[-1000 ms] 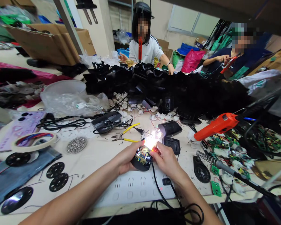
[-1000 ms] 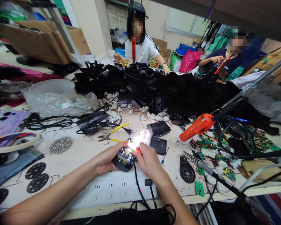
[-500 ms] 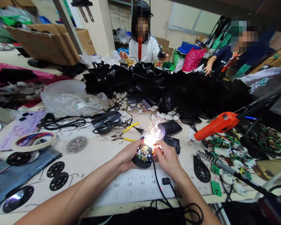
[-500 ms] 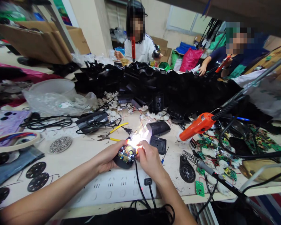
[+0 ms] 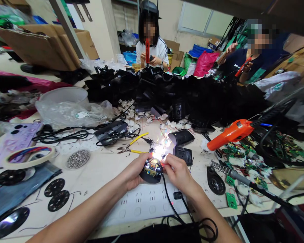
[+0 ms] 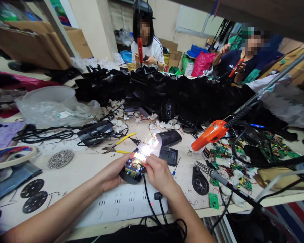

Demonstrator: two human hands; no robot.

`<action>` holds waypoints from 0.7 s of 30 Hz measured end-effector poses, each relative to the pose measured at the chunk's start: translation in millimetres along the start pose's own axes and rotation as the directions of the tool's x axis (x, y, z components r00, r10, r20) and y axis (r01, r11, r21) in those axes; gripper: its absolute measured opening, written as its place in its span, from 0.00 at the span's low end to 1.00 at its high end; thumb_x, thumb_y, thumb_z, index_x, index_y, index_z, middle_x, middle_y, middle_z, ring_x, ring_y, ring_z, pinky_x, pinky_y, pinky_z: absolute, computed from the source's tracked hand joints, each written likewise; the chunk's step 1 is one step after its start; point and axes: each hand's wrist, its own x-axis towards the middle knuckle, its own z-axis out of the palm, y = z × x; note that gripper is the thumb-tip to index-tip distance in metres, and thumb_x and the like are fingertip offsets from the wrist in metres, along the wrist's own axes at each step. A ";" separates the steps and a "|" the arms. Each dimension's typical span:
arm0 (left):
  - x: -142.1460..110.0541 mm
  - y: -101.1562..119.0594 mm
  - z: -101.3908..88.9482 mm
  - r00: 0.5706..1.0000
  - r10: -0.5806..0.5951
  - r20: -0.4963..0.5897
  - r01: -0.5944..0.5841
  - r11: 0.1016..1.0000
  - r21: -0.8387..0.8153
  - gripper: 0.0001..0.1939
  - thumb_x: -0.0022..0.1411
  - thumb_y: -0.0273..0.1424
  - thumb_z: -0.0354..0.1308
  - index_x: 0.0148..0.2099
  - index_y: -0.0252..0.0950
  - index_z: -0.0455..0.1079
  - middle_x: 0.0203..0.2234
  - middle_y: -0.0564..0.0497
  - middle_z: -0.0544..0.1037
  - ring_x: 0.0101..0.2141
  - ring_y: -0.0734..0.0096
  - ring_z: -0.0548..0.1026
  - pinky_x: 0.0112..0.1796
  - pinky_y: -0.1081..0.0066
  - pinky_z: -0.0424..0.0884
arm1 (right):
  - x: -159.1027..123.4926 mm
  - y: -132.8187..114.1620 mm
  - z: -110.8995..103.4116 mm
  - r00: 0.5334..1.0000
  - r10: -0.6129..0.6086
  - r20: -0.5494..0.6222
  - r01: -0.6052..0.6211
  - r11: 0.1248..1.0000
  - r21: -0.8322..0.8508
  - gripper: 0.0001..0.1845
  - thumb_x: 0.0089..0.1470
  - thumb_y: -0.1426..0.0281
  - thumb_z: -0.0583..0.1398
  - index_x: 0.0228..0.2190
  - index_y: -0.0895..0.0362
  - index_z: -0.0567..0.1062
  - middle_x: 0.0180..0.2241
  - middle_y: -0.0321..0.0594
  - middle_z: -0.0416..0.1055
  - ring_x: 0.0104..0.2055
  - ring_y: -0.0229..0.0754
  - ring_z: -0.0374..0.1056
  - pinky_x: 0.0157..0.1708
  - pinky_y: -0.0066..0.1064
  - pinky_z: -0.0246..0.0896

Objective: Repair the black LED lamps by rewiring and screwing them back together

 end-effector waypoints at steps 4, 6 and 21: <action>-0.9 0.3 -2.6 1.000 -0.013 0.011 0.013 1.000 -0.026 0.11 0.64 0.33 0.51 0.37 0.31 0.69 0.25 0.46 0.79 0.20 0.68 0.75 0.21 0.68 0.75 | 0.8 0.9 2.2 1.000 -0.020 -0.019 0.020 1.000 0.007 0.12 0.55 0.80 0.50 0.26 0.54 0.66 0.27 0.35 0.63 0.30 0.37 0.63 0.30 0.26 0.55; -1.4 0.8 -3.3 1.000 -0.016 0.005 0.017 0.999 -0.035 0.10 0.64 0.32 0.51 0.37 0.31 0.69 0.25 0.45 0.79 0.20 0.68 0.75 0.21 0.67 0.76 | 1.0 1.6 4.4 0.999 -0.031 -0.037 0.032 0.999 0.009 0.11 0.55 0.80 0.50 0.26 0.54 0.66 0.26 0.35 0.63 0.30 0.38 0.63 0.30 0.27 0.55; -4.9 4.6 5.6 0.997 0.062 0.042 -0.058 0.995 -0.079 0.11 0.63 0.33 0.53 0.38 0.30 0.71 0.26 0.45 0.80 0.22 0.66 0.77 0.25 0.64 0.79 | 5.6 2.9 2.2 0.983 -0.098 -0.155 0.105 0.994 0.040 0.11 0.57 0.79 0.52 0.28 0.56 0.70 0.26 0.36 0.67 0.28 0.36 0.63 0.29 0.26 0.57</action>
